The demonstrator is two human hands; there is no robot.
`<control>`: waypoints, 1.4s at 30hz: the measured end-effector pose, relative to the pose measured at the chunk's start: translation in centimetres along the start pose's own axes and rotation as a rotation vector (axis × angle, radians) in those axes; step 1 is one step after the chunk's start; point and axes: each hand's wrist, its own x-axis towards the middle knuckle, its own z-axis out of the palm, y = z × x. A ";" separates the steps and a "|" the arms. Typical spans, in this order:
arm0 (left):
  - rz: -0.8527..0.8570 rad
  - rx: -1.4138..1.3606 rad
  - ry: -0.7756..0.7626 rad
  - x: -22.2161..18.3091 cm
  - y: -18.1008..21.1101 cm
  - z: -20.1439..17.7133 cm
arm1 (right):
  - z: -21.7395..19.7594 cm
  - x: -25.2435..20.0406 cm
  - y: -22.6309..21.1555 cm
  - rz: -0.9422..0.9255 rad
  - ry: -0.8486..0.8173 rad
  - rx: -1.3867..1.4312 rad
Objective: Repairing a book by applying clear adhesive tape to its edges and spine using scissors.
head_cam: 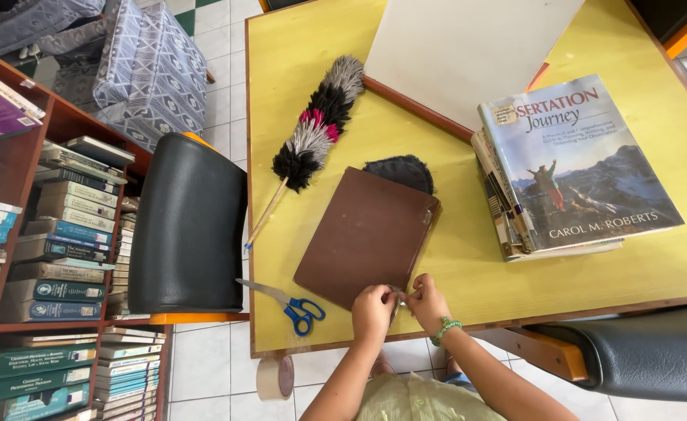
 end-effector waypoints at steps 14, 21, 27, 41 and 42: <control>0.252 0.114 0.035 -0.7 0.2 -2.1 | 0.1 1.8 1.8 -0.037 -0.049 -0.057; 0.473 0.081 0.011 -2.3 -0.9 -1.6 | -1.9 -1.9 -2.3 -0.036 -0.091 0.153; 0.645 0.311 0.140 -5.2 -0.6 -4.6 | -1.7 -1.3 -2.7 0.040 -0.099 0.137; 0.664 0.458 0.148 -9.5 -3.5 -2.0 | -1.9 -3.1 -0.2 0.070 -0.085 -0.099; 0.718 0.485 0.146 -10.2 -4.0 -1.6 | -2.2 -4.4 0.1 0.093 -0.091 -0.099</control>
